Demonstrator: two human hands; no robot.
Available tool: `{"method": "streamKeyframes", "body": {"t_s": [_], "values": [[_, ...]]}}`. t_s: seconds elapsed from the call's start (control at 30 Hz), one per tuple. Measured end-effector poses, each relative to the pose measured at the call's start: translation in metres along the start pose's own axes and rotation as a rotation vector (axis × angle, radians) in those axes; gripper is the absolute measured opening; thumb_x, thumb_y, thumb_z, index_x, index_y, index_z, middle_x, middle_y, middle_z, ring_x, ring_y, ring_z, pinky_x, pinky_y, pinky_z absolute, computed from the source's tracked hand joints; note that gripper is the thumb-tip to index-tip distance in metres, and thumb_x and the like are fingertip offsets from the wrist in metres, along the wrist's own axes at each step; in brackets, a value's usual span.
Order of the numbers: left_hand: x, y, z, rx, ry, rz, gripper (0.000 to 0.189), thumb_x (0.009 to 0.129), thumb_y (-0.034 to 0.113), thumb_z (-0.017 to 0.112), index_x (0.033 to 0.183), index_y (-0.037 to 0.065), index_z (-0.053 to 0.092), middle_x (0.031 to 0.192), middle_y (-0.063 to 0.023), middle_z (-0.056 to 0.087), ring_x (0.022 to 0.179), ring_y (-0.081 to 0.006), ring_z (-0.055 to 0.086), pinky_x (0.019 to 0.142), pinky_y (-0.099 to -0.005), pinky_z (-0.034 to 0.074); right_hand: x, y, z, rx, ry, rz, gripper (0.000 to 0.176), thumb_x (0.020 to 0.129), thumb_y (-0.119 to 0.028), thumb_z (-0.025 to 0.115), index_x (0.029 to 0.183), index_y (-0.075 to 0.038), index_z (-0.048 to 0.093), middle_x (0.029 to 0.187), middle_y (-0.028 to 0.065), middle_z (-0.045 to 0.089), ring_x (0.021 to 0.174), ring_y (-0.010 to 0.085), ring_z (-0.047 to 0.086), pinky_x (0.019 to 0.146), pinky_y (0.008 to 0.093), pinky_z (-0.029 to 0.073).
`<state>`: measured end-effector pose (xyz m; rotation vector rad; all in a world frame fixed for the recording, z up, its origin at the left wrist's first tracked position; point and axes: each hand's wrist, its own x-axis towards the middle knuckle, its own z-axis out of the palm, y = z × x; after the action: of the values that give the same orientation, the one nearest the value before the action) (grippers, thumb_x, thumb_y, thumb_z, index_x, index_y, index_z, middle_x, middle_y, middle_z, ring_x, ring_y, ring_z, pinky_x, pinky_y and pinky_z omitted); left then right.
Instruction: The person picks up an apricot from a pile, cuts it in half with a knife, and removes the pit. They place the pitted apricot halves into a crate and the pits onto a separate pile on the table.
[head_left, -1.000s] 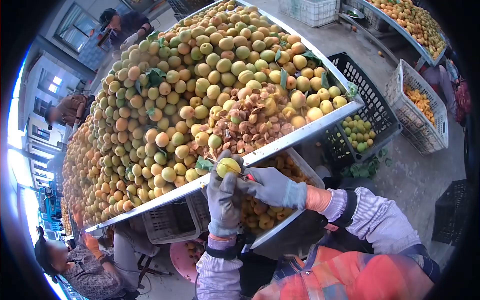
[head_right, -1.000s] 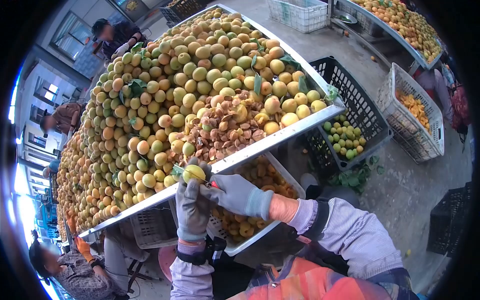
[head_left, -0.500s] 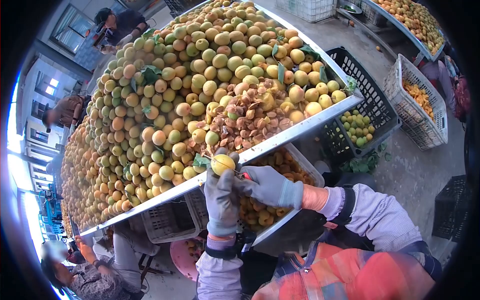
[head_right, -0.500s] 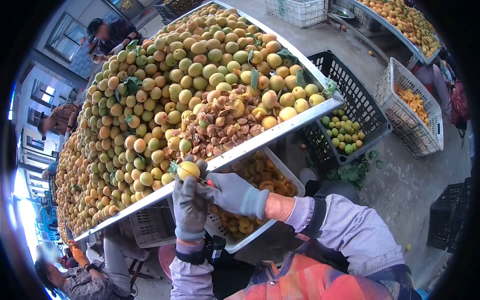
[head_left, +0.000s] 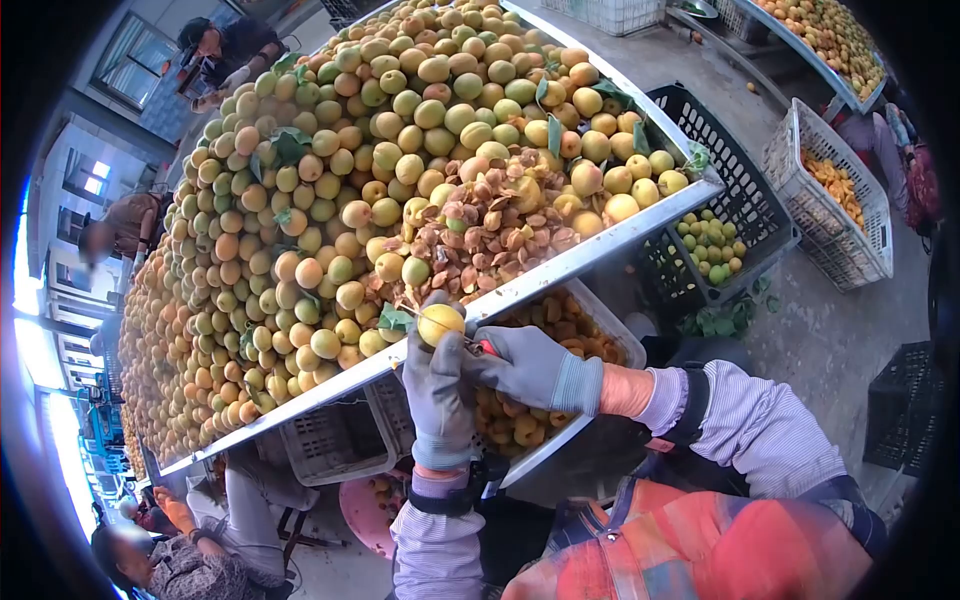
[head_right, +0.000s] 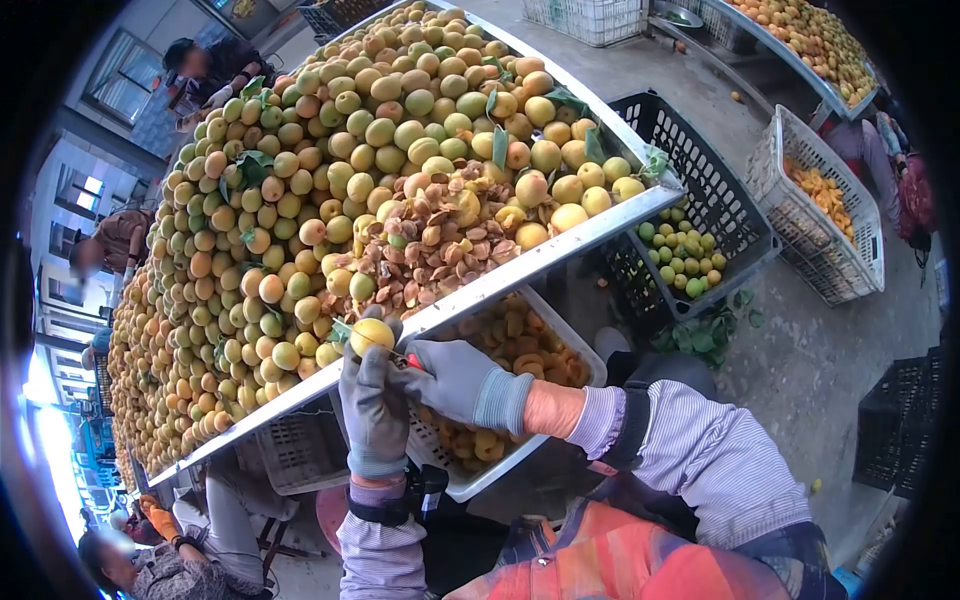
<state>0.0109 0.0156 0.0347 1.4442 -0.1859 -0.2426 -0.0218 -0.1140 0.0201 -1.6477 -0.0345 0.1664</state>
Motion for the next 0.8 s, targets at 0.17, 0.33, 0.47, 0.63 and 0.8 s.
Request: {"method": "streamKeyframes", "body": {"t_s": [0.17,0.33,0.47,0.63,0.8], "values": [[-0.001,0.001,0.003,-0.132,0.035,-0.005,0.038,0.094,0.023,0.047,0.122,-0.001,0.045,0.102,-0.0078,0.059,0.091,-0.0152,0.056,0.083,-0.0276,0.046,-0.001,-0.001,0.001,0.033,-0.040,0.034,0.038,0.090,-0.038,0.056,0.079,-0.002,0.048,0.058,0.0065,0.049,0.056,0.0121,0.049,0.055,0.0305,0.043],[0.003,-0.027,-0.015,-0.376,0.007,-0.190,0.049,0.096,0.040,0.037,0.120,-0.001,0.045,0.103,-0.0083,0.058,0.092,-0.0172,0.056,0.084,-0.0290,0.046,-0.001,0.012,0.007,-0.072,0.031,-0.040,0.038,0.089,-0.038,0.056,0.077,-0.002,0.050,0.058,0.0090,0.049,0.054,0.0134,0.043,0.054,0.0311,0.041],[0.003,-0.024,-0.013,-0.235,-0.040,-0.104,0.049,0.095,0.043,0.041,0.118,0.000,0.047,0.101,-0.0124,0.060,0.093,-0.0193,0.057,0.087,-0.0325,0.045,-0.001,0.010,0.007,-0.034,0.005,0.042,0.038,0.089,-0.038,0.056,0.078,-0.002,0.051,0.060,0.0110,0.050,0.056,0.0158,0.044,0.056,0.0325,0.041],[-0.003,-0.002,-0.002,-0.144,-0.009,-0.157,0.052,0.095,0.040,0.044,0.124,-0.003,0.044,0.101,-0.0114,0.060,0.091,-0.0158,0.057,0.080,-0.0276,0.047,-0.001,0.012,0.005,-0.125,-0.014,-0.047,0.039,0.088,-0.041,0.053,0.083,-0.003,0.052,0.075,0.0212,0.059,0.076,0.0422,0.056,0.063,0.0445,0.044],[-0.001,-0.012,-0.003,-0.334,-0.067,-0.227,0.051,0.096,0.044,0.036,0.123,0.001,0.044,0.107,-0.0114,0.059,0.096,-0.0165,0.055,0.086,-0.0304,0.045,0.002,0.022,0.005,-0.224,0.028,-0.061,0.040,0.090,-0.042,0.053,0.086,-0.002,0.057,0.070,0.0183,0.058,0.068,0.0351,0.057,0.061,0.0378,0.045]]}}
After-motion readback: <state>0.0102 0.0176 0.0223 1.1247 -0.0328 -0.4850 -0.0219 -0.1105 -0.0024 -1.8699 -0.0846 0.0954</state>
